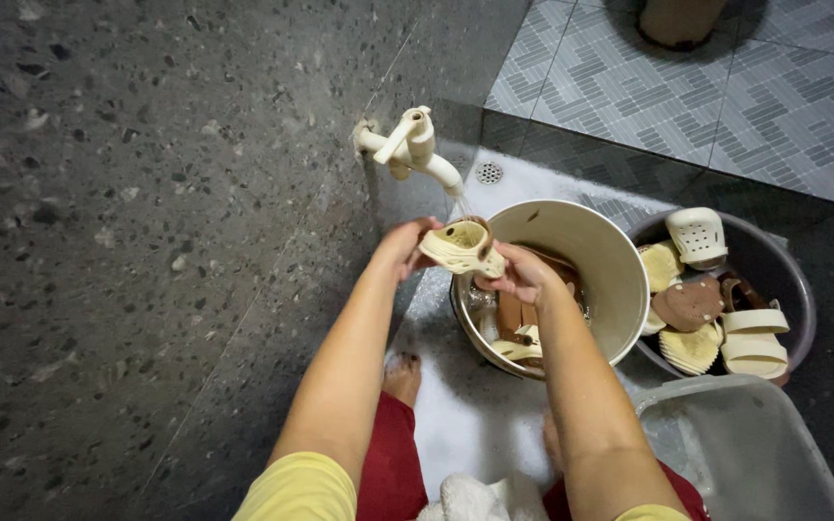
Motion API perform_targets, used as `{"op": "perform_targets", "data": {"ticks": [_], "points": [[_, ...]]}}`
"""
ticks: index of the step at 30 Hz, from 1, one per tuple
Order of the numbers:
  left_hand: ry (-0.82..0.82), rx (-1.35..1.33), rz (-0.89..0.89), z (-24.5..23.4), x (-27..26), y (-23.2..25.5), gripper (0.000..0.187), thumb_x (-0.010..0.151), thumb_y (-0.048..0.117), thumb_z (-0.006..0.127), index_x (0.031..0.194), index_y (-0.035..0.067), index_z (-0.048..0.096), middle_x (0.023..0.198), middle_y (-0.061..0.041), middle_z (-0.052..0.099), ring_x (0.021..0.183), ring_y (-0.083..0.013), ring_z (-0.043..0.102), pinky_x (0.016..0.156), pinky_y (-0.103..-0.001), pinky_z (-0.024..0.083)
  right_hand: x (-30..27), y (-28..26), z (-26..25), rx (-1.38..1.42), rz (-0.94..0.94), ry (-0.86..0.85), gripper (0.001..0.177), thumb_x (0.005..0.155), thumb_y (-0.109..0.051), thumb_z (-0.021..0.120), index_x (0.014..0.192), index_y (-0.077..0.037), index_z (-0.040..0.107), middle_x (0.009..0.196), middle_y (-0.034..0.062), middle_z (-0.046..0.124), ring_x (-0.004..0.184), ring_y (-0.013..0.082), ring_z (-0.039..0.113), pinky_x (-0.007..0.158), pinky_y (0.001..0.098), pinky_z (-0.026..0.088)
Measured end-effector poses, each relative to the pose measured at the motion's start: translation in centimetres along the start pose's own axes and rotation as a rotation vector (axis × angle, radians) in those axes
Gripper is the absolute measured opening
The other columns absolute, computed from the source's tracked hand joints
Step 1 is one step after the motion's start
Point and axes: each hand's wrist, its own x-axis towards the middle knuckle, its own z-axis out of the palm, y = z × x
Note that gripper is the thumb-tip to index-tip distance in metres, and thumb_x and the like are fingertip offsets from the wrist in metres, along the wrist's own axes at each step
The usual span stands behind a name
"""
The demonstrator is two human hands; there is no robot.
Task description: The person washes multiple slippers by hand under a running tap, scrubbing them with water and placing them into a nearby basin. The person handles each slipper individually, rinses them, and transfers them to a separate container.
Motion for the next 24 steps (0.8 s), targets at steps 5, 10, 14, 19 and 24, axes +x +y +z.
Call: {"op": "perform_targets", "data": {"ticks": [5,10,14,19,24], "points": [[-0.048,-0.040,0.019,0.8,0.1,-0.5,0.031,0.099,0.033,0.059,0.107,0.005,0.071,0.102,-0.013,0.077,0.087,-0.0250,0.076,0.079,-0.043,0.065,0.7,0.6,-1.7,-0.031,0.096,0.056,0.036,0.104,-0.038,0.055,0.109,-0.004,0.067,0.084,0.0081,0.072,0.053,0.0155,0.065,0.040,0.0204,0.050],[-0.054,-0.057,-0.018,0.4,0.8,-1.0,0.033,0.098,0.031,0.059,0.107,0.001,0.071,0.101,-0.016,0.078,0.087,-0.0267,0.076,0.077,-0.043,0.065,0.1,-0.3,-0.2,-0.074,-0.014,-0.060,0.033,0.106,-0.036,0.060,0.113,-0.005,0.068,0.086,0.0068,0.073,0.052,0.0125,0.066,0.038,0.0189,0.050],[0.029,-0.052,-0.045,-1.0,2.1,-1.4,0.032,0.098,0.033,0.061,0.107,0.004,0.071,0.101,-0.014,0.078,0.086,-0.0244,0.076,0.077,-0.041,0.063,-1.2,-2.5,3.4,-0.214,-0.050,0.175,0.037,0.098,-0.029,0.062,0.130,-0.010,0.065,0.103,0.0059,0.072,0.079,0.0140,0.074,0.055,0.0258,0.062],[-0.012,-0.303,0.007,-4.4,2.9,-1.6,0.034,0.099,0.036,0.062,0.104,0.003,0.071,0.101,-0.014,0.078,0.089,-0.0263,0.076,0.080,-0.042,0.065,-2.5,-4.0,8.8,-0.277,-0.141,0.301,0.049,0.092,-0.021,0.071,0.137,-0.010,0.056,0.109,0.0087,0.070,0.082,0.0186,0.073,0.056,0.0312,0.064],[0.071,-0.291,-0.045,-4.4,2.3,-2.3,0.032,0.101,0.037,0.059,0.109,0.007,0.065,0.107,-0.014,0.075,0.092,-0.0267,0.075,0.082,-0.045,0.064,-3.2,-6.0,10.6,-0.617,-0.280,0.435,0.056,0.084,-0.021,0.081,0.135,-0.012,0.060,0.104,0.0083,0.068,0.079,0.0201,0.071,0.055,0.0343,0.061]]}}
